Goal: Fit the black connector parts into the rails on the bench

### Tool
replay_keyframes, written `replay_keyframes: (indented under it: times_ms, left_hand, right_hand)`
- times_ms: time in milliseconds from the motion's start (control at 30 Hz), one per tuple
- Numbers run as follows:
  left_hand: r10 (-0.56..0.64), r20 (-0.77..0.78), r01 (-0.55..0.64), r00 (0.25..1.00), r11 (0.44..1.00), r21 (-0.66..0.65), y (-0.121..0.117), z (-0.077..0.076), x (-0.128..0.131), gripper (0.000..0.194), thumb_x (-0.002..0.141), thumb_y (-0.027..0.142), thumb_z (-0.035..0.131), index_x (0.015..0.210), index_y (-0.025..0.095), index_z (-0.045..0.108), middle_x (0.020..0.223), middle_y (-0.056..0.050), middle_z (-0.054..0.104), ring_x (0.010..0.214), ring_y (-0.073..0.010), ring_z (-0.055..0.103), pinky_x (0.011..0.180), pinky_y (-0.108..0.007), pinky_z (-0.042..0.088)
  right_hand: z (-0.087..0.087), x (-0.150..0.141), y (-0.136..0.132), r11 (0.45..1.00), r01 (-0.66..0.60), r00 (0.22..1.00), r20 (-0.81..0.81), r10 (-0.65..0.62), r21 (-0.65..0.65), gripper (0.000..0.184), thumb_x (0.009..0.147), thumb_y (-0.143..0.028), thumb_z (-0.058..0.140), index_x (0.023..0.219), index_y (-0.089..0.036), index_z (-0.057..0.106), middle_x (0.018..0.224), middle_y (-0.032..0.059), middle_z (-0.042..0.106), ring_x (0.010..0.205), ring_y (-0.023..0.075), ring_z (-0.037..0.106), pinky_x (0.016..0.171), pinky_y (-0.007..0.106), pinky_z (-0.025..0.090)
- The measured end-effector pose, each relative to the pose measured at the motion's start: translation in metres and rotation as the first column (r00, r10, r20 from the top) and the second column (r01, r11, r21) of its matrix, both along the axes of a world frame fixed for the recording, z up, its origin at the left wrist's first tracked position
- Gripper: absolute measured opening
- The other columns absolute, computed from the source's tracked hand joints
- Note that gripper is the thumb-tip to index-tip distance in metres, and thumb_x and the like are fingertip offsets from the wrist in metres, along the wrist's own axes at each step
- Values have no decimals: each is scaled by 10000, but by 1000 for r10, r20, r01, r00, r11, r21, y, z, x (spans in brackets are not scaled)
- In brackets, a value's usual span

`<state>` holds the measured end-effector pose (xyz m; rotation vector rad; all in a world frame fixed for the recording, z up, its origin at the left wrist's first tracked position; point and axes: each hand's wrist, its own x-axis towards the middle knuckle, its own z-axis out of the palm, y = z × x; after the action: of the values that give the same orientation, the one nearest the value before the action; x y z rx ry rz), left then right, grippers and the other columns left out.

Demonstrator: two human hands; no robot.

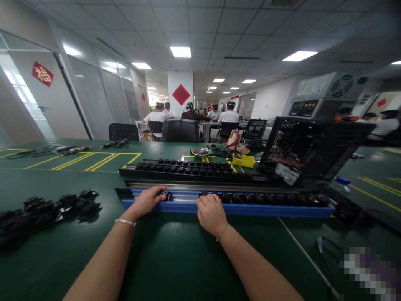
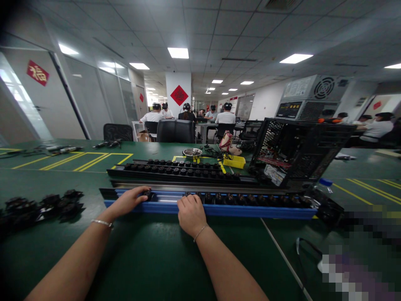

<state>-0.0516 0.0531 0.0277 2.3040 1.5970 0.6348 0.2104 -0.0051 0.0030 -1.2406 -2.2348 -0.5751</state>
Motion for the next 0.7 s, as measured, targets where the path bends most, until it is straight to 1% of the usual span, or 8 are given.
replay_keyframes:
  times_ms: [133, 267, 467, 700]
  left_hand:
    - [7, -7, -7, 1000, 1000, -5, 0, 1, -3, 455, 760, 423, 452, 1138, 191, 556, 1210, -75, 592, 1122, -221, 531, 980, -320, 379]
    - [8, -17, -9, 1000, 1000, -15, 0, 2, -6, 450, 764, 427, 441, 1141, 209, 552, 1207, -61, 594, 1111, -212, 539, 973, -306, 383]
    - [19, -17, -19, 1000, 1000, -23, 0, 2, -9, 474, 758, 432, 440, 1151, 190, 549, 1216, -77, 588, 1112, -228, 538, 971, -328, 386]
    - [22, -6, -22, 1000, 999, -39, -1, 3, -14, 483, 761, 448, 436, 1158, 195, 540, 1227, -76, 580, 1126, -225, 527, 982, -326, 375]
  right_hand:
    - [0, 0, 0, 1000, -2, 1000, -6, 2, 1, 143, 799, -155, 485, 880, -186, 598, 841, 53, 594, 836, 185, 434, 824, 343, 274]
    - [-1, 0, 0, 1000, -2, 1000, -7, 2, -9, 129, 796, -160, 489, 871, -190, 589, 836, 46, 594, 833, 187, 433, 826, 346, 275]
    - [0, -1, 0, 1000, -5, 1000, -7, 5, 5, 125, 789, -156, 497, 865, -188, 590, 834, 41, 593, 828, 182, 430, 818, 341, 278]
    - [0, -1, 0, 1000, 0, 1000, -3, 0, 9, 131, 793, -160, 495, 870, -190, 596, 835, 41, 594, 833, 180, 435, 816, 339, 276]
